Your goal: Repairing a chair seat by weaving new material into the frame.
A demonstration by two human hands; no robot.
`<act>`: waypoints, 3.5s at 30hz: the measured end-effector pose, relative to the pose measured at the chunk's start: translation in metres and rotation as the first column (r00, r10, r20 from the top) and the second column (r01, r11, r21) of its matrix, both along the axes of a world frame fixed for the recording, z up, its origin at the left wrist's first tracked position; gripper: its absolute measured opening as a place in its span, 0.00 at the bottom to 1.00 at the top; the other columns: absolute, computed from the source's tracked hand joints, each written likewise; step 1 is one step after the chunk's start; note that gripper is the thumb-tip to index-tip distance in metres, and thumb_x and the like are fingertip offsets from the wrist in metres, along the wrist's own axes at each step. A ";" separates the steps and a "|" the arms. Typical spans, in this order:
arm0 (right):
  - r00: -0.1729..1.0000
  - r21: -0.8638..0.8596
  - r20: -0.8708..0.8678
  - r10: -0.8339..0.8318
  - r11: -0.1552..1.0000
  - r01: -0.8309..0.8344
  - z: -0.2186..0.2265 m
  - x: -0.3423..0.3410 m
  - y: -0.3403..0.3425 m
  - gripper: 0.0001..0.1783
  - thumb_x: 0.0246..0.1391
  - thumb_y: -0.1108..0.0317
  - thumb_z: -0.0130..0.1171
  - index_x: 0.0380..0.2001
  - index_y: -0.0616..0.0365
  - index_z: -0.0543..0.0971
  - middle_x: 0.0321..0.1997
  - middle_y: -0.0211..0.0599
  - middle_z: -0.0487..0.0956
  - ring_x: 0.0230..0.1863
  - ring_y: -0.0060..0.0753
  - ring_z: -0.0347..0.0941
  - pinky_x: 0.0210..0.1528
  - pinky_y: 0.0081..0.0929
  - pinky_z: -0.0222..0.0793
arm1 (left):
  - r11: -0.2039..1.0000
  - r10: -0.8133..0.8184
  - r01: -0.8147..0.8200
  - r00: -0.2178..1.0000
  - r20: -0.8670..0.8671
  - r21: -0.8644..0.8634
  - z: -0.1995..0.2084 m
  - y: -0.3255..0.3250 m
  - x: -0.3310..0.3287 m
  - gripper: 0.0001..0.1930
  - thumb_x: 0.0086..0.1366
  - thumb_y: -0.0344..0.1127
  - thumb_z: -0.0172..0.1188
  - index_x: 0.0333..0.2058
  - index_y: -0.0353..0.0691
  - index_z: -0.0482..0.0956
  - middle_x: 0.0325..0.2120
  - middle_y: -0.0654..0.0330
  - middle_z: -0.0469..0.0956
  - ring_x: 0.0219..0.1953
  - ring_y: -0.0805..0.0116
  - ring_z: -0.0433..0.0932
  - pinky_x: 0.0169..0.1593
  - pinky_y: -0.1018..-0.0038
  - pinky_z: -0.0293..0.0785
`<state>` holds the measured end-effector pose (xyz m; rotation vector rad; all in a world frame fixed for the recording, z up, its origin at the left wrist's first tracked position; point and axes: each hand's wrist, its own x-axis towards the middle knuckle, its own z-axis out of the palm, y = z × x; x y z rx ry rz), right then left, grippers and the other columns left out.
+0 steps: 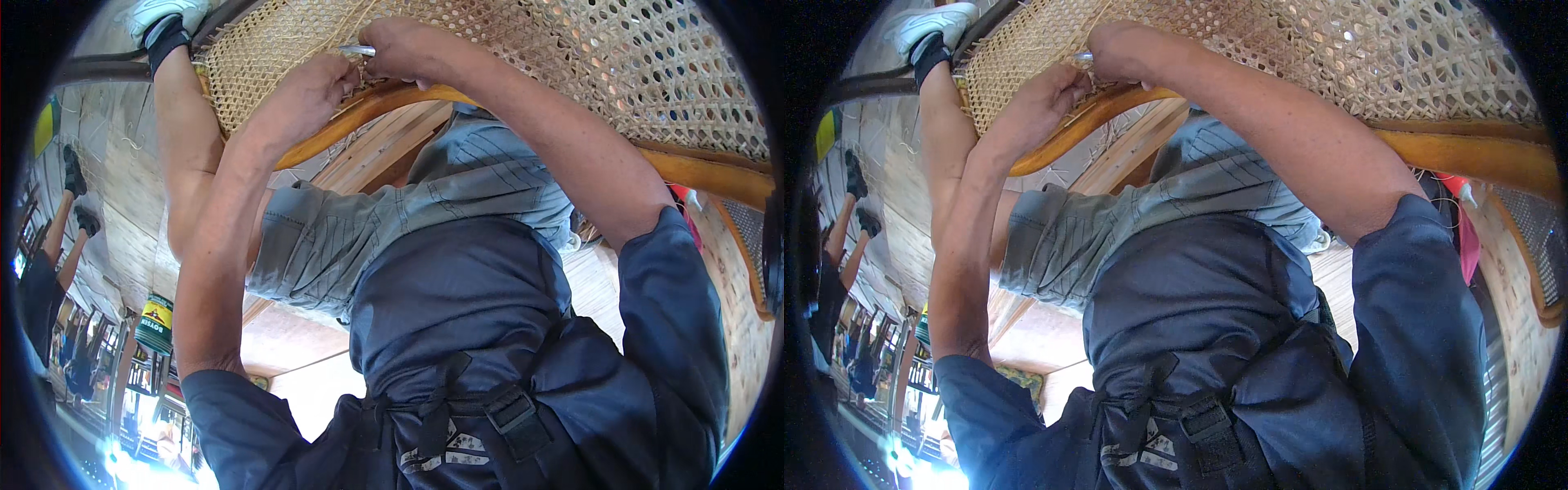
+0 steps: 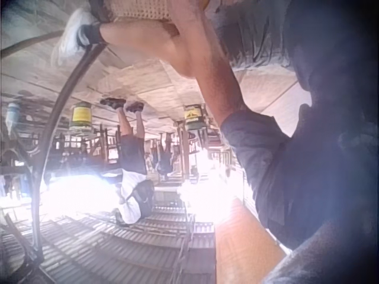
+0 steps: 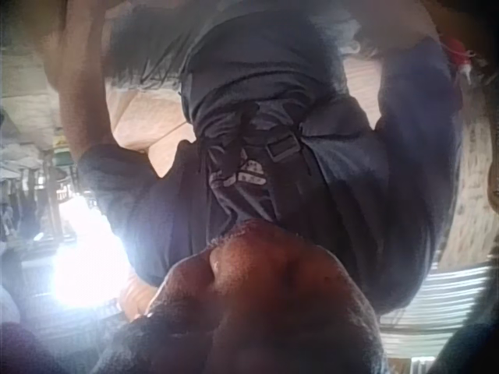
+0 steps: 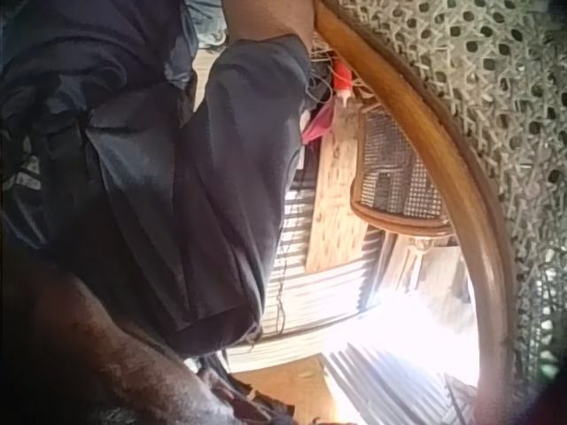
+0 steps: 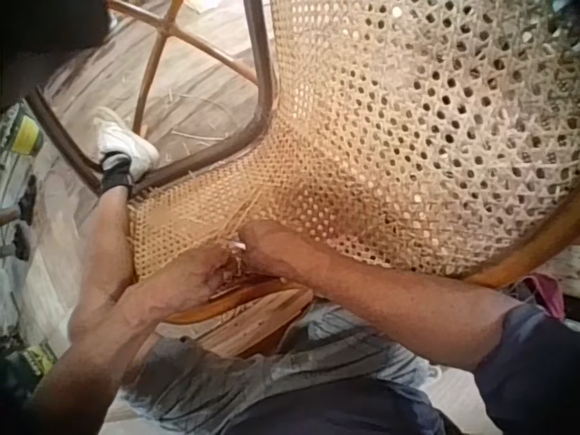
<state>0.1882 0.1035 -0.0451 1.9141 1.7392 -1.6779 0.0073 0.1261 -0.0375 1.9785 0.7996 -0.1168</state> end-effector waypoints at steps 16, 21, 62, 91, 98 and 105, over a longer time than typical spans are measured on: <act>0.993 -0.129 -0.064 -0.100 0.987 0.091 0.005 0.005 0.004 0.10 0.43 0.72 0.56 0.31 0.64 0.75 0.11 0.36 0.68 0.08 0.29 0.66 0.06 0.26 0.63 | 0.995 0.023 -0.030 0.997 0.077 0.095 0.002 -0.003 0.004 0.06 0.58 0.28 0.51 0.32 0.33 0.73 0.31 0.46 0.73 0.35 0.47 0.73 0.40 0.60 0.69; 0.995 -0.147 -0.052 -0.089 0.986 0.080 0.007 0.006 0.006 0.10 0.43 0.72 0.57 0.30 0.64 0.74 0.10 0.35 0.68 0.07 0.28 0.66 0.06 0.26 0.63 | 0.995 0.098 -0.098 0.995 0.000 -0.024 0.005 -0.007 0.004 0.06 0.57 0.29 0.53 0.32 0.34 0.73 0.30 0.47 0.73 0.34 0.49 0.73 0.40 0.61 0.70; 0.928 0.451 -0.128 -0.349 0.813 0.368 0.005 0.020 -0.080 0.14 0.56 0.62 0.47 0.34 0.63 0.74 0.31 0.53 0.76 0.34 0.55 0.73 0.36 0.42 0.67 | 0.757 0.324 -0.193 0.940 -0.103 0.624 0.012 -0.063 0.025 0.04 0.57 0.31 0.54 0.29 0.38 0.74 0.27 0.50 0.73 0.26 0.48 0.75 0.30 0.60 0.74; 0.858 0.160 -0.370 -0.357 0.885 0.437 0.076 0.007 -0.174 0.11 0.55 0.68 0.49 0.38 0.64 0.73 0.32 0.48 0.77 0.32 0.39 0.77 0.36 0.32 0.71 | 0.248 0.844 -0.643 0.510 -0.164 -0.725 0.053 -0.143 0.069 0.23 0.68 0.52 0.42 0.35 0.36 0.74 0.24 0.64 0.71 0.25 0.71 0.70 0.31 0.76 0.68; 0.330 0.192 -0.096 -0.939 0.308 0.932 0.091 0.124 -0.302 0.13 0.59 0.62 0.50 0.24 0.58 0.73 0.17 0.20 0.66 0.19 0.11 0.59 0.21 0.13 0.56 | 0.081 0.942 -0.603 0.306 -0.137 -0.793 0.060 -0.103 0.035 0.18 0.66 0.51 0.49 0.34 0.40 0.70 0.17 0.70 0.61 0.18 0.79 0.62 0.22 0.81 0.63; 0.388 0.227 0.198 -0.900 0.427 0.875 0.027 0.093 -0.445 0.16 0.58 0.57 0.49 0.31 0.61 0.76 0.21 0.47 0.73 0.23 0.41 0.67 0.30 0.34 0.66 | 0.105 0.838 -0.604 0.482 -0.256 -0.790 0.040 -0.138 0.032 0.15 0.67 0.48 0.49 0.31 0.42 0.69 0.15 0.72 0.58 0.13 0.83 0.55 0.16 0.84 0.53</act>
